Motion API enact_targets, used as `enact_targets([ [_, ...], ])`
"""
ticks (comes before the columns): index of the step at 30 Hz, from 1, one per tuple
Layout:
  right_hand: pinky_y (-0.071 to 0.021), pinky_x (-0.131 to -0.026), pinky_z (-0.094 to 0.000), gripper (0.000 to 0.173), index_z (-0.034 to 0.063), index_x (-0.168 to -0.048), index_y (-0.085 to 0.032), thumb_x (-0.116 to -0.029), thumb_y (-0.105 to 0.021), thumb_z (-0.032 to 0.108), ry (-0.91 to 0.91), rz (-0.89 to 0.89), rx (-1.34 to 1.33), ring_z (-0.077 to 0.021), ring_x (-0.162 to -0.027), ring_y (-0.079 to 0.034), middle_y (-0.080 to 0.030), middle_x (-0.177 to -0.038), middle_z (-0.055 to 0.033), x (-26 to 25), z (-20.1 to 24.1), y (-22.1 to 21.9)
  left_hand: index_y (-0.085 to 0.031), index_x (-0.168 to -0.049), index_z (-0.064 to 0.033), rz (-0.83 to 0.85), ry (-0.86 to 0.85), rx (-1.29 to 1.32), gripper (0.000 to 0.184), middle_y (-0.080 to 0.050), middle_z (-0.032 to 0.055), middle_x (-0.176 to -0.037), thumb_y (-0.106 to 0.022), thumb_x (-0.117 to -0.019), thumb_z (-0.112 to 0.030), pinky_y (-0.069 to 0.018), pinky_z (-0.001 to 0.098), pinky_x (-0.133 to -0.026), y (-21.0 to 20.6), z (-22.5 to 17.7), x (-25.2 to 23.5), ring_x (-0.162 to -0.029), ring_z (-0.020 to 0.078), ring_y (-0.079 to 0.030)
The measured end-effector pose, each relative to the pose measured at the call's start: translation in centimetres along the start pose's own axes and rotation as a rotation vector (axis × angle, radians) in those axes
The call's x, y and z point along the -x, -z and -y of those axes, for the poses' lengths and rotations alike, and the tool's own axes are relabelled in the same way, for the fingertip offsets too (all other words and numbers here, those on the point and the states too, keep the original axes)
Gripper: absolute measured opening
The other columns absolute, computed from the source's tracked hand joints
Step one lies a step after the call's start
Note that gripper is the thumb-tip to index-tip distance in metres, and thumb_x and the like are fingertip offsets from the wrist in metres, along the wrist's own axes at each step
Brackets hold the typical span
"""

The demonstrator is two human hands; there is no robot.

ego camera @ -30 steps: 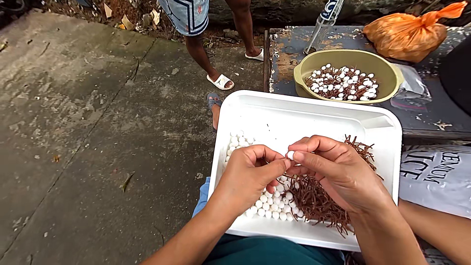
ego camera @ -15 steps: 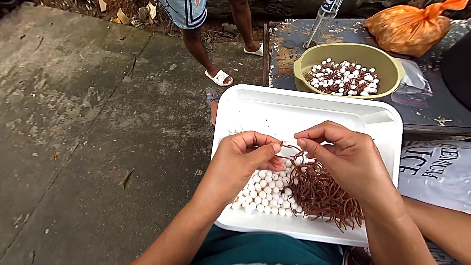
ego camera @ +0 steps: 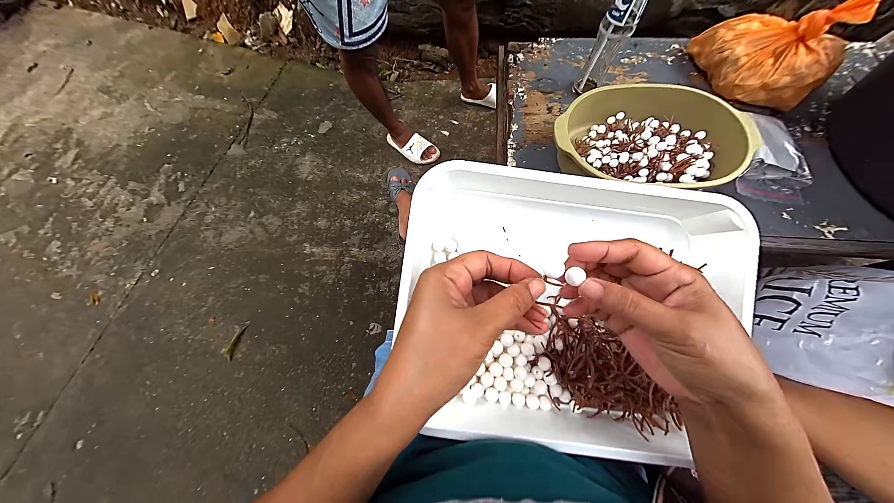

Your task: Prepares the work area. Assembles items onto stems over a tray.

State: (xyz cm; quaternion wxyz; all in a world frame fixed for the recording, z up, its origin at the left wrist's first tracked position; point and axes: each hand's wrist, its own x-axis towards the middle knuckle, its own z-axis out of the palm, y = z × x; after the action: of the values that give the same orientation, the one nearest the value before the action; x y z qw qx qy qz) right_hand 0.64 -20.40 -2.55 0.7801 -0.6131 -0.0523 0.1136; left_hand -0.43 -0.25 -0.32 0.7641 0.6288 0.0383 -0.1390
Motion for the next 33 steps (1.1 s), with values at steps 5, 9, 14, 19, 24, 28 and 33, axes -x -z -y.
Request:
enact_targets([
  [5,-0.0625,-0.073,-0.0223,0.022,0.0063,-0.11,-0.076,-0.1025,-0.055,0.005,-0.177,-0.068,-0.355,-0.0096,-0.079,-0.074,-0.075,-0.095,-0.0086,0.5,-0.5,-1.1,-0.072,-0.1,0.0,0.008,-0.04,-0.004,0.007,-0.074,0.0075,-0.082,-0.065,-0.0964,0.001,-0.0632,0.025,-0.068,-0.3,0.3,0.0,-0.068,0.0113,-0.073],
  [9,-0.0629,-0.074,-0.0237,0.019,0.0065,-0.107,-0.076,-0.1025,-0.057,0.007,-0.238,-0.086,-0.44,-0.0117,-0.081,-0.075,-0.076,-0.096,-0.0099,0.7,-0.8,-1.6,-0.071,-0.095,-0.0019,-0.047,-0.093,-0.026,0.006,-0.072,0.0048,-0.079,-0.066,-0.0955,0.001,-0.0616,0.023,-0.063,-0.6,0.7,0.0,-0.063,0.0091,-0.069],
  [14,-0.0631,-0.077,-0.0248,0.019,0.0059,-0.105,-0.075,-0.1015,-0.057,0.003,-0.229,-0.126,-0.471,-0.0127,-0.083,-0.076,-0.076,-0.097,-0.0109,0.8,-0.8,-2.2,-0.07,-0.095,-0.0027,-0.122,-0.179,-0.137,0.005,-0.071,0.0043,-0.08,-0.069,-0.0928,0.002,-0.0618,0.0231,-0.06,-1.1,0.8,0.2,-0.063,0.0097,-0.069],
  [19,-0.063,-0.077,-0.0246,0.017,0.0055,-0.105,-0.076,-0.0996,-0.06,0.003,-0.185,-0.126,-0.458,-0.0129,-0.084,-0.076,-0.076,-0.098,-0.012,0.9,-1.1,-2.2,-0.069,-0.094,-0.0035,-0.143,-0.231,-0.227,0.005,-0.069,0.0031,-0.083,-0.069,-0.0917,0.001,-0.0617,0.022,-0.06,-1.1,1.0,0.2,-0.065,0.0092,-0.069],
  [24,-0.0632,-0.075,-0.0244,0.015,0.0056,-0.101,-0.076,-0.0982,-0.062,0.003,-0.161,-0.152,-0.427,-0.0124,-0.082,-0.076,-0.076,-0.095,-0.0118,0.9,-1.0,-2.3,-0.07,-0.092,-0.005,-0.146,-0.263,-0.266,0.005,-0.067,0.003,-0.088,-0.069,-0.0901,0.0,-0.0608,0.021,-0.06,-1.2,1.1,0.3,-0.067,0.0084,-0.067],
  [28,-0.0631,-0.075,-0.0243,0.013,0.0065,-0.099,-0.077,-0.0966,-0.065,0.003,-0.15,-0.156,-0.41,-0.0118,-0.081,-0.075,-0.076,-0.094,-0.0109,1.0,-0.9,-2.4,-0.07,-0.091,-0.0063,-0.168,-0.281,-0.3,0.005,-0.067,0.002,-0.086,-0.068,-0.0906,-0.002,-0.0601,0.0205,-0.059,-1.4,1.3,0.2,-0.067,0.0082,-0.067],
  [33,-0.0638,-0.072,-0.0258,0.014,0.0079,-0.093,-0.076,-0.0949,-0.065,0.0,-0.055,-0.236,-0.34,-0.0116,-0.078,-0.075,-0.076,-0.089,-0.0089,1.1,-1.1,-3.1,-0.07,-0.091,-0.0078,-0.202,-0.318,-0.306,0.004,-0.067,-0.0003,-0.082,-0.067,-0.0897,-0.006,-0.0587,0.0183,-0.059,-1.9,1.8,0.2,-0.067,0.0059,-0.067],
])
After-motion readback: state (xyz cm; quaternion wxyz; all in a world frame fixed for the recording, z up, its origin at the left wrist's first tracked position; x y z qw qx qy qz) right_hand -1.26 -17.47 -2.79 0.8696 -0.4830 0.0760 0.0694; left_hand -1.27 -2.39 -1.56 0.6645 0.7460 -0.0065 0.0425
